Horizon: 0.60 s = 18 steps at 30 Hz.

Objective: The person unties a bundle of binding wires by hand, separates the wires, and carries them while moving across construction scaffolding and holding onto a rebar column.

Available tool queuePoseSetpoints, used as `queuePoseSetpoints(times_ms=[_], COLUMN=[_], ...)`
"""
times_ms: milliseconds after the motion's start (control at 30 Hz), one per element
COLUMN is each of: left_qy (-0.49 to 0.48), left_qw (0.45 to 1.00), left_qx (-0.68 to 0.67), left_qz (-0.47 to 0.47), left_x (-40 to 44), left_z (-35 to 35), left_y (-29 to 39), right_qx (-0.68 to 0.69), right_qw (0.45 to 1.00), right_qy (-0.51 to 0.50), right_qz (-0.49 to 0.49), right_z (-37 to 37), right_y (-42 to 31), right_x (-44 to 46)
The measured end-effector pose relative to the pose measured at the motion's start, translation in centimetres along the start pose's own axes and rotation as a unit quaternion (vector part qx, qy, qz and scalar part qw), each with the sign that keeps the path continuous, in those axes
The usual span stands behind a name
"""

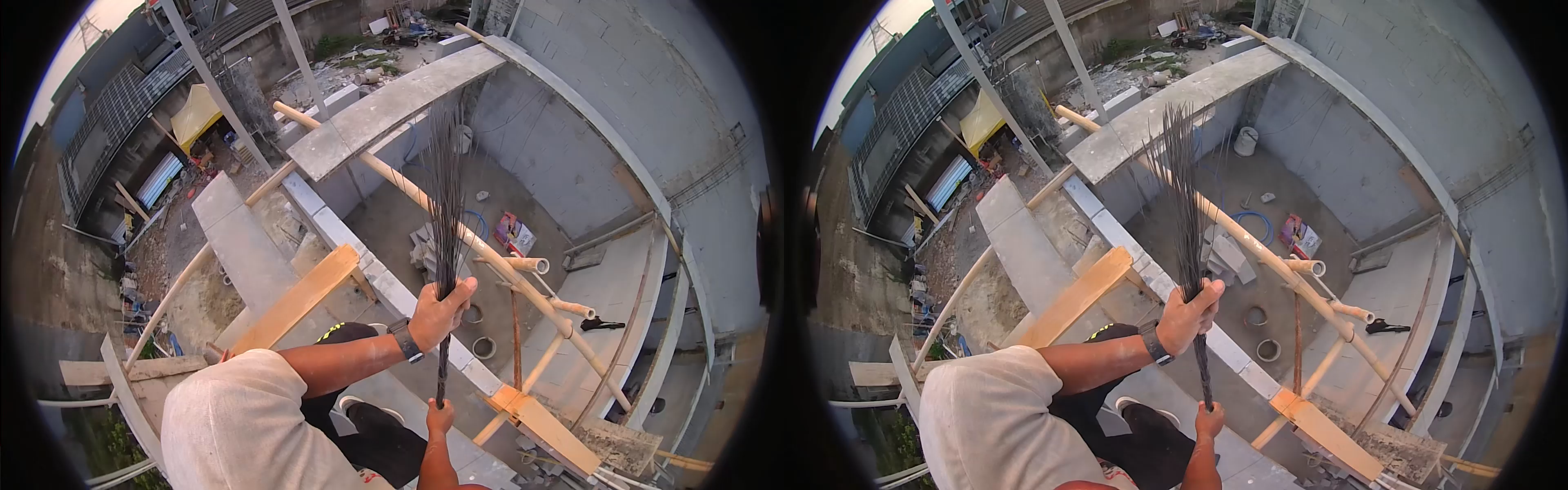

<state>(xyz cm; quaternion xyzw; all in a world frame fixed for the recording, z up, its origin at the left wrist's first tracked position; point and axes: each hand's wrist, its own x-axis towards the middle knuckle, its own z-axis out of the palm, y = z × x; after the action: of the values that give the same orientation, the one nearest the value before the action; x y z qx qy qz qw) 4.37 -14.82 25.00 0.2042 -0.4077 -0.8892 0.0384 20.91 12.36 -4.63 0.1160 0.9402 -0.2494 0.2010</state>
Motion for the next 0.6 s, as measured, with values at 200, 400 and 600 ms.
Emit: queuePoseSetpoints(times_ms=[200,400,600], left_qy=[0.066,0.122,0.134], left_qw=[0.997,0.991,0.983], left_qx=[0.019,0.048,-0.127], left_qz=[-0.027,0.006,-0.004], left_x=[-9.3,-12.7,-10.7], left_z=[2.8,4.6,0.3], left_y=[7.1,13.5,19.1], right_qx=[-0.02,0.0,0.046], right_qw=[0.983,0.921,0.927], right_qy=[-0.14,-0.272,-0.213], right_qz=[-0.116,-0.279,-0.306], right_z=[-9.5,-19.2,-21.5], right_y=[-7.2,-21.9,-31.2], right_x=[-9.2,-8.6,-9.5])
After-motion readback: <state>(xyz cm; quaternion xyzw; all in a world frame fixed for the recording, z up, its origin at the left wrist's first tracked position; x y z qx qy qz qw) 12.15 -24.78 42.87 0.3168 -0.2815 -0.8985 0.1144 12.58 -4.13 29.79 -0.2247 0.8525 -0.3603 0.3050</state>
